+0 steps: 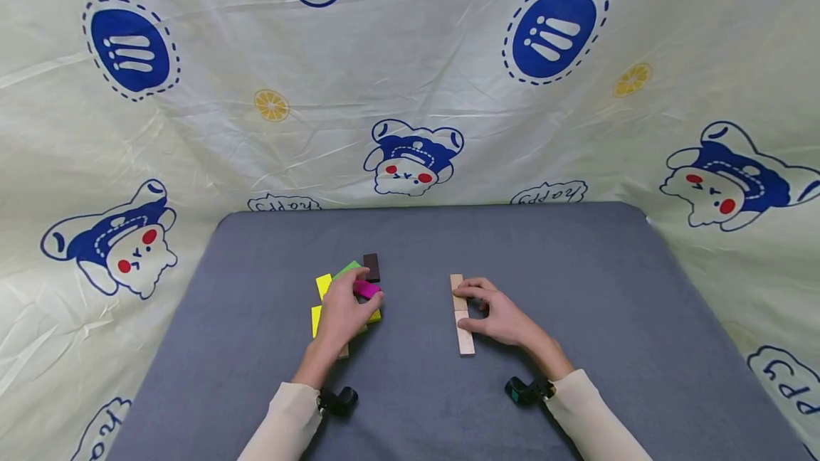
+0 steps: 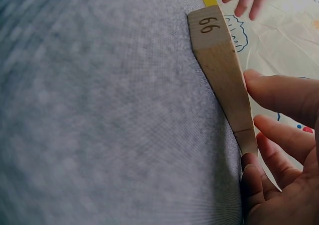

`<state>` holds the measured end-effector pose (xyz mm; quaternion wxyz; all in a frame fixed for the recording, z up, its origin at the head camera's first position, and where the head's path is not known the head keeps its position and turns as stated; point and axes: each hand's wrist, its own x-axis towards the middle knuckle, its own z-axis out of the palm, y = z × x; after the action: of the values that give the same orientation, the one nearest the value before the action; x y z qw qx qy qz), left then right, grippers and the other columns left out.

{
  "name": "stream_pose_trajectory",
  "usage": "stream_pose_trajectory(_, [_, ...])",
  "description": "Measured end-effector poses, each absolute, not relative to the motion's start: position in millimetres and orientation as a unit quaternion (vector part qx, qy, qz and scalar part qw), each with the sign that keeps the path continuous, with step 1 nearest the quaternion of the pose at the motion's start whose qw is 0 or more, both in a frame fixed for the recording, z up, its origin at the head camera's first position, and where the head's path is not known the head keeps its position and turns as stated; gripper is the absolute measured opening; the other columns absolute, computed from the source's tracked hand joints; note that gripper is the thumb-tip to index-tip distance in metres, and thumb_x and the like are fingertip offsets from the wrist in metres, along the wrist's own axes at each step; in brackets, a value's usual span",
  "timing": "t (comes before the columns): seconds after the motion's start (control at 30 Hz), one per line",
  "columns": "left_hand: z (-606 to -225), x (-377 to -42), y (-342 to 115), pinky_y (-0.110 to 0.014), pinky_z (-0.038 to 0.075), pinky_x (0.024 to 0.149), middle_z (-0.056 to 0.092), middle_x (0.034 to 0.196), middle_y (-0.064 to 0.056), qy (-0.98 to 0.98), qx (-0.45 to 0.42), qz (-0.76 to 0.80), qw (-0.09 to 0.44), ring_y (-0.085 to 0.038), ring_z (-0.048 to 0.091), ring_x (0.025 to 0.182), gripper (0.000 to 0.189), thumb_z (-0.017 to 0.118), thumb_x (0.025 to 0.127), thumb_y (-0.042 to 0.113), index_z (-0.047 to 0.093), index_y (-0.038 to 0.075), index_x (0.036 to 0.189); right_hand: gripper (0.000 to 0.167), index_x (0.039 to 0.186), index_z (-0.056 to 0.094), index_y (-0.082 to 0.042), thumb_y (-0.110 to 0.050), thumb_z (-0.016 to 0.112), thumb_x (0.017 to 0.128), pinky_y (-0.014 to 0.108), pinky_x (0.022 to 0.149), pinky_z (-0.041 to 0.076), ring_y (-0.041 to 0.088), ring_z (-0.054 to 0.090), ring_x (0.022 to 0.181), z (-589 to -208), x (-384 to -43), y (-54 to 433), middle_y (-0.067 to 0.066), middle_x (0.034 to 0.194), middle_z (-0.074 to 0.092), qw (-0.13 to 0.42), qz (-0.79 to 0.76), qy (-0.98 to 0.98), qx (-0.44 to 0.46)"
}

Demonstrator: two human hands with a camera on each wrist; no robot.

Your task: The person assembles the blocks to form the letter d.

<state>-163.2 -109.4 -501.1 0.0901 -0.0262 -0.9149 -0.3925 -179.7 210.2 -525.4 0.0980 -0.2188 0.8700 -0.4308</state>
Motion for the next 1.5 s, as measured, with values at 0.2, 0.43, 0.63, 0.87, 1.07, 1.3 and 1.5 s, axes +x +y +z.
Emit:
stream_pose_trajectory(0.2, [-505.0,-167.4,-116.8,-0.051,0.043,0.087,0.071,0.117,-0.010,-0.937,0.034,-0.335,0.091,-0.030,0.064,0.109,0.049,0.080,0.085,0.032,0.070,0.009,0.128,0.055,0.140,0.062,-0.008,-0.023,0.080,0.090,0.036,0.093,0.047,0.029,0.052,0.123,-525.9,-179.6,210.1,0.015,0.146,0.049,0.096,-0.427,0.872,-0.221])
stream_pose_trajectory(0.43, [-505.8,-170.6,-120.3,-0.052,0.037,0.088,0.071,0.119,-0.010,-0.944,0.050,-0.316,0.082,-0.032,0.061,0.112,0.048,0.079,0.085,0.033,0.071,0.011,0.126,0.056,0.140,0.062,-0.007,-0.025,0.080,0.090,0.040,0.093,0.046,0.032,0.050,0.124,-526.6,-179.6,209.6,0.016,0.148,0.049,0.097,-0.432,0.870,-0.218])
stream_pose_trajectory(0.63, [-506.6,-171.1,-119.1,-0.053,0.034,0.090,0.069,0.124,-0.011,-0.948,0.041,-0.306,0.071,-0.030,0.061,0.112,0.050,0.081,0.084,0.032,0.070,0.011,0.127,0.056,0.140,0.062,-0.007,-0.024,0.080,0.091,0.039,0.093,0.046,0.031,0.050,0.124,-527.7,-180.3,209.4,0.016,0.147,0.049,0.094,-0.428,0.873,-0.215])
stream_pose_trajectory(0.87, [-507.4,-172.7,-122.4,-0.056,0.030,0.093,0.067,0.125,-0.012,-0.950,-0.013,-0.306,0.056,-0.031,0.060,0.115,0.048,0.084,0.083,0.037,0.073,0.011,0.123,0.056,0.140,0.062,-0.007,-0.024,0.080,0.090,0.038,0.092,0.045,0.032,0.050,0.125,-526.9,-179.5,208.8,0.016,0.147,0.049,0.093,-0.430,0.873,-0.213])
stream_pose_trajectory(1.07, [-506.6,-180.2,-128.9,-0.051,0.046,0.096,0.065,0.122,-0.013,-0.947,-0.085,-0.307,0.035,-0.029,0.063,0.107,0.040,0.081,0.085,0.025,0.074,0.007,0.120,0.056,0.141,0.062,-0.008,-0.025,0.080,0.090,0.040,0.093,0.045,0.032,0.050,0.126,-526.8,-178.8,208.5,0.016,0.148,0.048,0.096,-0.427,0.874,-0.209])
stream_pose_trajectory(1.3, [-501.7,-183.9,-132.5,-0.042,0.054,0.092,0.063,0.123,-0.015,-0.939,-0.119,-0.321,-0.002,-0.026,0.062,0.103,0.037,0.080,0.087,0.020,0.073,0.003,0.119,0.057,0.141,0.062,-0.008,-0.025,0.080,0.090,0.038,0.092,0.045,0.031,0.050,0.123,-528.6,-179.4,208.8,0.016,0.147,0.049,0.094,-0.425,0.875,-0.210])
stream_pose_trajectory(1.5, [-503.0,-181.0,-126.5,-0.038,0.056,0.087,0.061,0.123,-0.015,-0.937,-0.102,-0.334,-0.006,-0.026,0.060,0.103,0.044,0.083,0.085,0.025,0.071,0.002,0.122,0.056,0.141,0.062,-0.008,-0.025,0.080,0.090,0.038,0.091,0.045,0.032,0.051,0.123,-528.4,-179.3,208.8,0.016,0.147,0.049,0.091,-0.428,0.873,-0.216])
